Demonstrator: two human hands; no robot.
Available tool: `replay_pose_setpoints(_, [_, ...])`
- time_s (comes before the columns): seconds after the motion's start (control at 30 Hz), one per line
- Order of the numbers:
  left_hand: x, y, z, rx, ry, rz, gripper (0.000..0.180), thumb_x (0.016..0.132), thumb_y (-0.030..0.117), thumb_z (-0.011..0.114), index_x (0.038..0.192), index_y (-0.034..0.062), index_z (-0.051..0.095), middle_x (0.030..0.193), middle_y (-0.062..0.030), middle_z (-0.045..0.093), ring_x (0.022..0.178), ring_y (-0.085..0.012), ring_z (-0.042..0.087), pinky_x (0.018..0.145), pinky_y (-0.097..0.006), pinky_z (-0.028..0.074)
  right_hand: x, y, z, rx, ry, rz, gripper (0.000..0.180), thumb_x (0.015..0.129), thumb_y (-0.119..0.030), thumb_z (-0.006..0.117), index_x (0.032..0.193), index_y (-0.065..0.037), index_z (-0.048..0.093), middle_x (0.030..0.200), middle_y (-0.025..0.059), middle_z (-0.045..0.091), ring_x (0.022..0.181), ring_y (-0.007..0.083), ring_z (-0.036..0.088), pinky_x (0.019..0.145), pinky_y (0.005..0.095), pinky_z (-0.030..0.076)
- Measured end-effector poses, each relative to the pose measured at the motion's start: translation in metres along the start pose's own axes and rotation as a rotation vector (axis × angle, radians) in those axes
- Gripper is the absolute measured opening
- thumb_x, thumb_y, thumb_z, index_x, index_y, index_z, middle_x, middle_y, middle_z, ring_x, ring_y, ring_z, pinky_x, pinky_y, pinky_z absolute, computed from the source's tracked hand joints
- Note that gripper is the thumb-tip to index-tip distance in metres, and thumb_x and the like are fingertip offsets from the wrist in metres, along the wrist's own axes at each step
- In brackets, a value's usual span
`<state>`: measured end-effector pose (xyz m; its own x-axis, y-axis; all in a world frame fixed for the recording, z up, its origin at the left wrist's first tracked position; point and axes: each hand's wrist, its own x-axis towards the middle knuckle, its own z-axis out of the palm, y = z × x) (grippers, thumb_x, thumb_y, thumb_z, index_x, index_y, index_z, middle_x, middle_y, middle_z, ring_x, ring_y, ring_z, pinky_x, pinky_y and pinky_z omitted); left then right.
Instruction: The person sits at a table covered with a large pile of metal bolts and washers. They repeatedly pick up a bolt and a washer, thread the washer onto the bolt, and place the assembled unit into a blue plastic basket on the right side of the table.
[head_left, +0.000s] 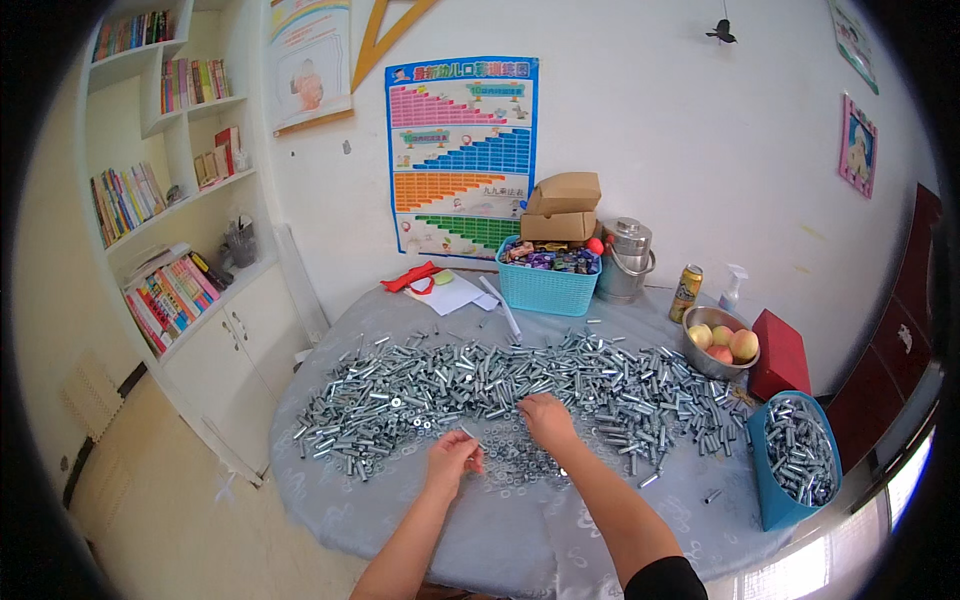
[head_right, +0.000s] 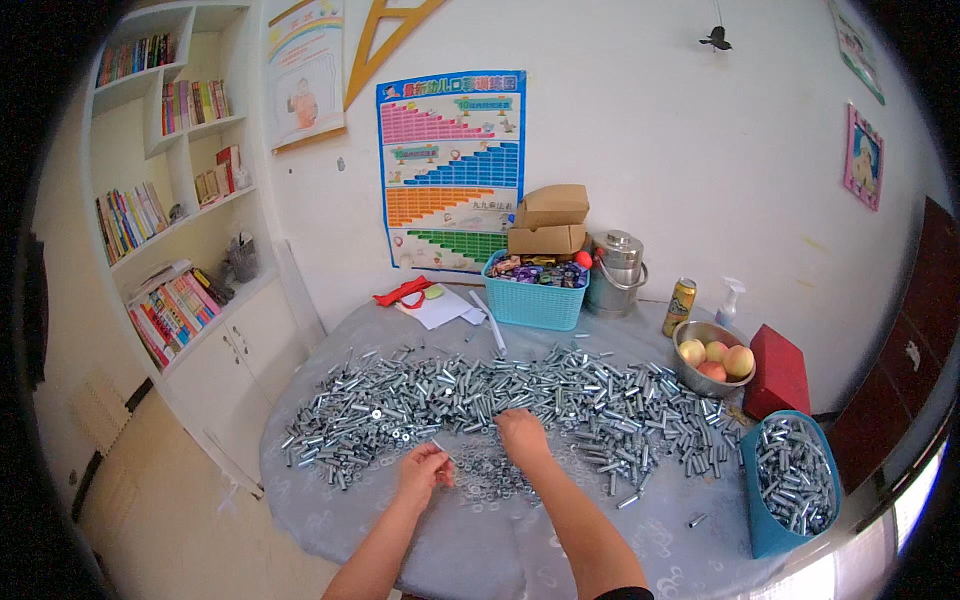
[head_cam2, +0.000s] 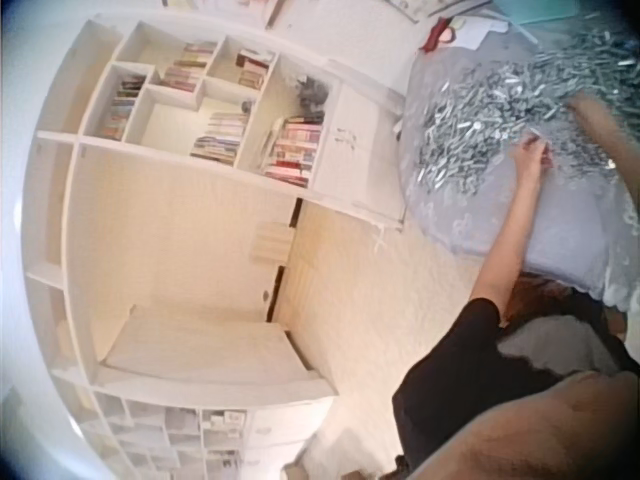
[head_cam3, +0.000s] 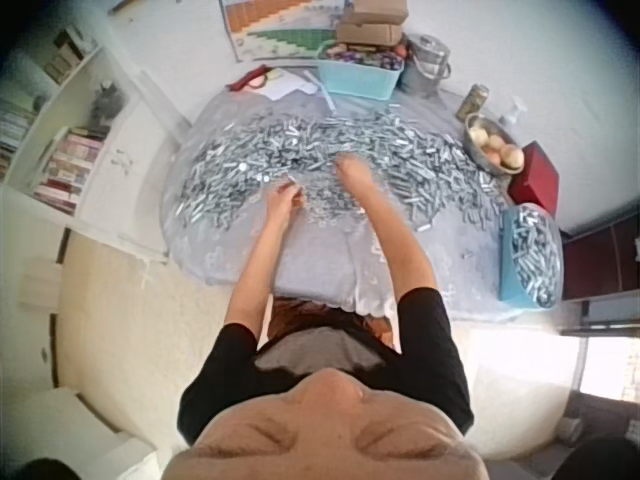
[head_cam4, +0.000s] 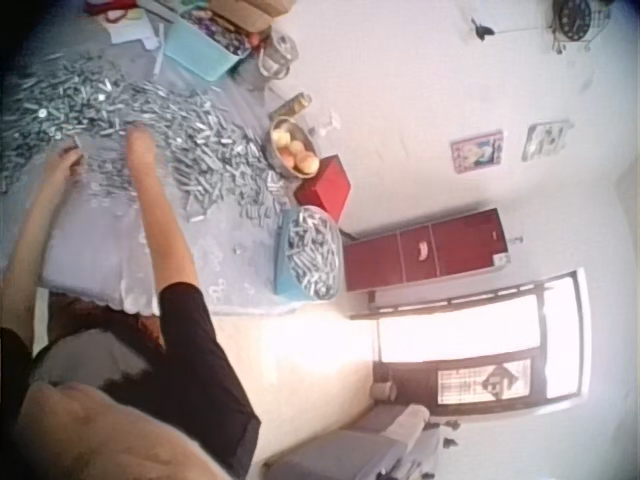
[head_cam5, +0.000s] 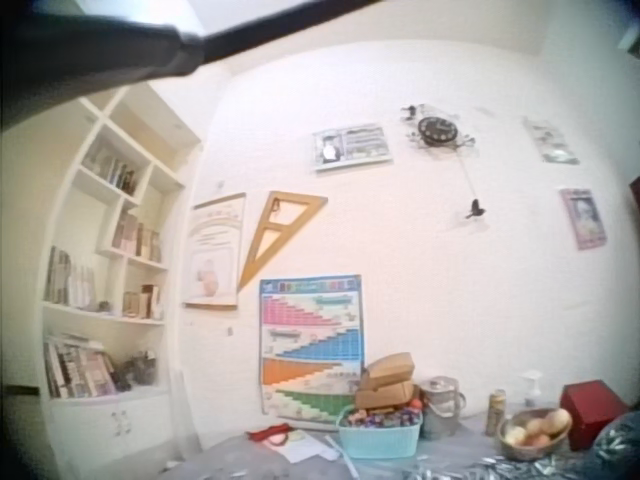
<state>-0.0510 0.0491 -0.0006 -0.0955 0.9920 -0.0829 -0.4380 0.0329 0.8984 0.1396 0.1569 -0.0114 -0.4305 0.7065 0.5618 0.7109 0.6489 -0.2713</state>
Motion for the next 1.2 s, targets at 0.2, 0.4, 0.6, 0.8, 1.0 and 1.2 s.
replay_pose_setpoints(0.2, [-0.007,-0.015,0.002,-0.061,-0.063,0.063,0.01,0.082,0.006,0.058,0.089,-0.0002,0.055,0.079,-0.0124,0.062,0.061,-0.0154,0.059,0.053,-0.028,0.052,0.001,0.004,0.006,-0.029,-0.018,0.058,0.014,0.071,-0.006,0.06,0.085,-0.004,0.063,0.086,0.0111,0.06,0.086,0.0276,0.056,0.079,0.0361,0.045])
replay_pose_setpoints(0.4, [-0.017,-0.013,0.003,-0.065,-0.067,0.086,0.011,0.083,0.007,0.059,0.09,-0.0002,0.056,0.078,-0.0114,0.061,0.06,-0.014,0.059,0.051,-0.026,0.051,-0.024,-0.041,-0.032,0.858,0.145,0.457,0.031,0.075,0.004,0.06,0.105,-0.004,0.053,0.085,0.0081,0.058,0.081,0.0155,0.057,0.07,0.0263,0.046])
replay_pose_setpoints(0.6, [-0.027,-0.012,0.021,-0.011,-0.142,0.008,0.012,0.085,0.009,0.058,0.092,-0.0001,0.056,0.07,-0.0063,0.057,0.054,-0.0099,0.052,0.047,-0.024,0.047,-0.067,-0.068,-0.044,1.363,0.253,0.556,0.033,0.078,0.006,0.06,0.109,-0.002,0.049,0.094,0.0057,0.056,0.083,0.0124,0.057,0.074,0.0238,0.047])
replay_pose_setpoints(0.8, [-0.033,-0.016,0.028,0.025,-0.194,0.005,0.012,0.086,0.011,0.057,0.091,0.0,0.056,0.068,-0.0049,0.054,0.052,-0.0091,0.048,0.046,-0.025,0.045,-0.076,-0.073,-0.036,1.398,0.24,0.54,0.031,0.077,0.005,0.063,0.105,-0.002,0.051,0.092,0.0044,0.058,0.084,0.011,0.057,0.075,0.0226,0.047])
replay_pose_setpoints(1.0, [-0.037,-0.014,0.036,0.039,-0.265,0.015,0.021,0.091,0.016,0.049,0.105,0.0013,0.049,0.064,-0.0034,0.049,0.049,-0.0088,0.045,0.044,-0.025,0.044,-0.078,-0.079,-0.037,1.344,0.178,0.536,0.028,0.076,0.005,0.063,0.1,-0.001,0.051,0.095,0.0077,0.059,0.086,0.0134,0.058,0.076,0.0254,0.048])
replay_pose_setpoints(1.2, [-0.042,-0.007,0.039,0.096,-0.279,-0.071,0.023,0.093,0.023,0.044,0.104,0.0036,0.048,0.06,-0.0001,0.04,0.048,-0.007,0.038,0.041,-0.024,0.038,-0.078,-0.093,-0.046,0.984,0.047,0.463,0.022,0.075,-0.002,0.067,0.096,-0.004,0.061,0.094,0.0045,0.062,0.086,0.0124,0.057,0.073,0.0263,0.047])
